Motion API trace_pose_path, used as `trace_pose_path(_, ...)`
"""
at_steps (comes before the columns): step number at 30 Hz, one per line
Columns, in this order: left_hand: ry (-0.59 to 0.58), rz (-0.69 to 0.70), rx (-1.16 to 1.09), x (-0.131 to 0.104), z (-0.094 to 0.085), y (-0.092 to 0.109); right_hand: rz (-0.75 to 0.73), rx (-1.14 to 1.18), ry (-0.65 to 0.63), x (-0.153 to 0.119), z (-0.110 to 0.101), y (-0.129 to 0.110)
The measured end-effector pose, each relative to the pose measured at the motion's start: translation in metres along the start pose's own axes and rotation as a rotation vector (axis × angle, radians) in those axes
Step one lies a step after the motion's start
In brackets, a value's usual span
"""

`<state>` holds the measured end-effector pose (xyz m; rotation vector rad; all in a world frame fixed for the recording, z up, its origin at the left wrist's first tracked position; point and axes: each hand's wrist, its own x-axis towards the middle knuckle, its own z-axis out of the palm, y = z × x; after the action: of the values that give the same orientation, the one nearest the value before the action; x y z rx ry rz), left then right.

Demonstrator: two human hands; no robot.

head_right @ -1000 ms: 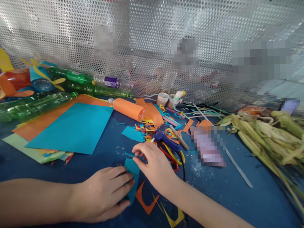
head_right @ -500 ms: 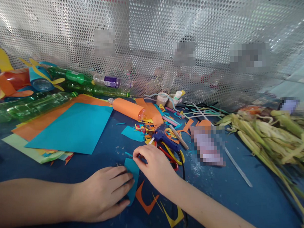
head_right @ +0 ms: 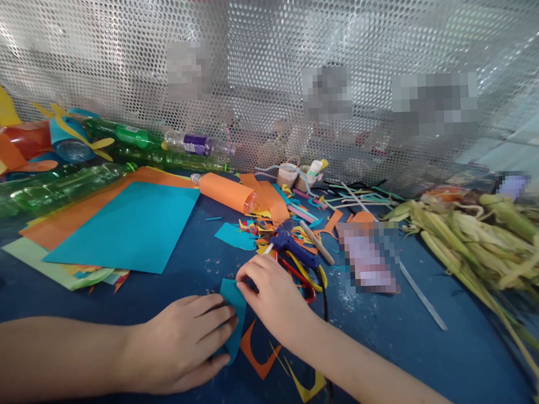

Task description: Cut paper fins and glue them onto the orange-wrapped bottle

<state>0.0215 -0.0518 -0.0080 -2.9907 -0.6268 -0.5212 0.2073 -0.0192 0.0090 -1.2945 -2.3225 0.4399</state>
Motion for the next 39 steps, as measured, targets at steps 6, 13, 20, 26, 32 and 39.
trace_pose_path(6, 0.013, -0.002, 0.006, 0.0, 0.0, 0.0, 0.023, 0.026, 0.001, -0.001, 0.003, 0.0)
trace_pose_path(13, 0.005, -0.007, 0.0, 0.0, 0.001, 0.0, -0.003, 0.03, -0.017, 0.0, 0.003, 0.001)
trace_pose_path(20, 0.006, -0.004, 0.006, 0.0, 0.0, 0.0, -0.017, 0.029, -0.03, 0.001, 0.004, 0.002)
trace_pose_path(26, 0.019, -0.001, 0.005, 0.0, 0.0, 0.0, -0.04, 0.024, -0.037, 0.001, 0.004, 0.003)
trace_pose_path(32, 0.023, -0.007, -0.039, 0.0, -0.001, -0.001, -0.057, -0.017, -0.005, -0.001, 0.008, 0.004)
trace_pose_path(39, 0.159, -0.024, -0.288, 0.005, -0.002, -0.021, -0.054, -0.02, -0.011, -0.003, 0.006, 0.004)
